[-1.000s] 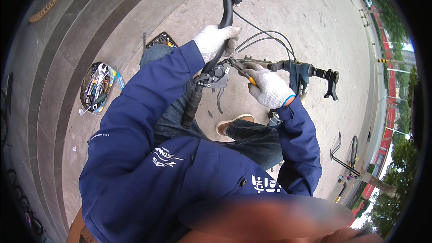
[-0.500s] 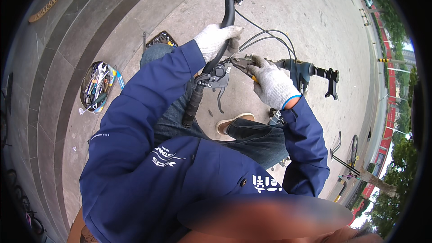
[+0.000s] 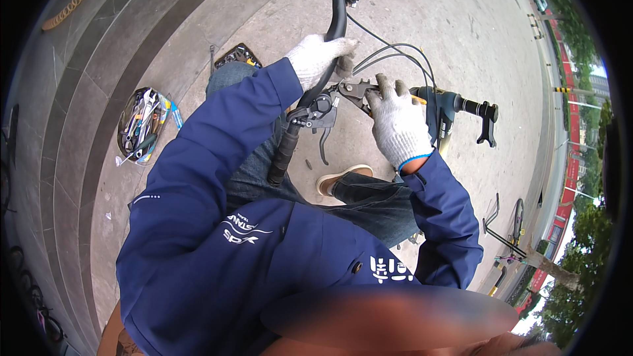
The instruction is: The person sits on the ground and uses pliers to cut and remove brake cables from the handlebars of a bicycle. They then use a screwdriver to loosen the cable housing and remove the brake lever assembly.
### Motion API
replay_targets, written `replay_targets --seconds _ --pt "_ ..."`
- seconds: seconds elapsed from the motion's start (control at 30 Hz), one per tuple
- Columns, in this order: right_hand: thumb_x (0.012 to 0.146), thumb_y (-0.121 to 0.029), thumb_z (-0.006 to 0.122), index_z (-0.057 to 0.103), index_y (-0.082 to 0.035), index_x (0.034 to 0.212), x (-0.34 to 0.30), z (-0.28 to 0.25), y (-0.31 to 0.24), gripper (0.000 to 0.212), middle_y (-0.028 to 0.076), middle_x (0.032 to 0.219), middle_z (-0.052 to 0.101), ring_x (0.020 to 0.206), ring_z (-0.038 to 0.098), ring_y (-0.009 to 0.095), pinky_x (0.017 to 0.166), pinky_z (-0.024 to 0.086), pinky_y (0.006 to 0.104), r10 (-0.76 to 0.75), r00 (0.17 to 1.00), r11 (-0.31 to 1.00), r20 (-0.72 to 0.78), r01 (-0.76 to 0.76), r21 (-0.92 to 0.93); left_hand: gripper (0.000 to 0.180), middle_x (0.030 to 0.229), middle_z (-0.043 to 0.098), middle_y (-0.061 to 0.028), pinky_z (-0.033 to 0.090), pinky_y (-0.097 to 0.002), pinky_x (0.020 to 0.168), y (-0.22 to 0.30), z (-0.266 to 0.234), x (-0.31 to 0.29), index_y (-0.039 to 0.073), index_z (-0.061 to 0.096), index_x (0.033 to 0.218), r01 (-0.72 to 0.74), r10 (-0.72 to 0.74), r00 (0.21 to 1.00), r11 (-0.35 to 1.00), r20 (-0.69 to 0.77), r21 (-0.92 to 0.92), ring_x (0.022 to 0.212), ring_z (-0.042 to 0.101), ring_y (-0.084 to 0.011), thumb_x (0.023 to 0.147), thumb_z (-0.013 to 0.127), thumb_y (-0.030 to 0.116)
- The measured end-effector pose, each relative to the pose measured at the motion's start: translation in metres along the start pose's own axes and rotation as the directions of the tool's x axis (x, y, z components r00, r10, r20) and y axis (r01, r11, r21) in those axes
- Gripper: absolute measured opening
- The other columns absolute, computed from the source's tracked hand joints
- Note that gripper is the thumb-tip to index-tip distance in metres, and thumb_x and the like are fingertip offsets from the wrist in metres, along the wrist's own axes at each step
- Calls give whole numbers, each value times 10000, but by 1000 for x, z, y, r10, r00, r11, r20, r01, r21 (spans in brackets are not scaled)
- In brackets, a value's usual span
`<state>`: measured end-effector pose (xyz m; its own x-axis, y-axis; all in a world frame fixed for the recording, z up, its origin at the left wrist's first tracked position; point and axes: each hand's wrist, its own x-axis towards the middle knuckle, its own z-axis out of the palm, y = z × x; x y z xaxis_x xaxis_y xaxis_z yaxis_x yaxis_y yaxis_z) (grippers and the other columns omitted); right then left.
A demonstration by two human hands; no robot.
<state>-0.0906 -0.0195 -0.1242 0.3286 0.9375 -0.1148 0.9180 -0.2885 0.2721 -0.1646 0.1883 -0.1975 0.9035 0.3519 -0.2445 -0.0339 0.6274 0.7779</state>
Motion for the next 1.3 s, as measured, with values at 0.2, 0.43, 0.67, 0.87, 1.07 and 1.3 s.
replay_targets --seconds 0.2,0.43,0.67,0.87,1.07,1.3 --pt "820 -50 702 640 -91 1361 2 0 -3 546 166 1576 435 1379 498 395 1027 529 535 28 996 1000 88 -28 -7 308 841 695 -91 562 -299 688 4 1 -2 -39 697 1051 36 -36 999 999 -20 35 729 674 -159 999 743 261" --pt "877 -67 655 657 -44 1288 4 2 1 412 203 1364 586 1231 606 404 920 569 521 -76 993 993 95 67 93 289 836 691 -85 565 -291 687 8 5 -7 -34 692 1050 45 -44 999 999 -8 20 723 671 -151 999 744 245" --pt "881 -119 733 611 -10 1270 5 7 15 422 228 1142 668 1022 689 418 868 578 456 -80 975 899 207 -20 438 309 826 687 -71 590 -311 742 3 1 -3 -25 707 1034 59 -59 998 998 2 -36 745 681 -158 980 761 275" --pt "927 -204 727 634 2 1147 4 24 15 316 243 1002 726 920 719 434 804 578 478 19 985 762 171 -126 636 354 838 705 -78 596 -328 780 1 1 -3 -22 726 1036 39 -39 999 999 6 16 776 698 -176 966 768 322" --pt "960 -259 709 654 18 1063 5 34 10 301 287 916 704 886 699 479 771 560 509 -31 980 769 199 -104 630 399 850 737 -111 583 -331 778 1 1 -4 -16 746 1037 19 -18 1000 992 -6 127 785 718 -201 964 756 376" --pt "969 -260 709 639 8 1063 -2 55 4 292 284 886 702 875 701 484 751 560 509 19 987 729 158 -122 674 366 852 746 -119 575 -318 774 -3 3 -5 -16 746 1034 35 -33 999 993 -17 109 778 722 -203 970 741 344"
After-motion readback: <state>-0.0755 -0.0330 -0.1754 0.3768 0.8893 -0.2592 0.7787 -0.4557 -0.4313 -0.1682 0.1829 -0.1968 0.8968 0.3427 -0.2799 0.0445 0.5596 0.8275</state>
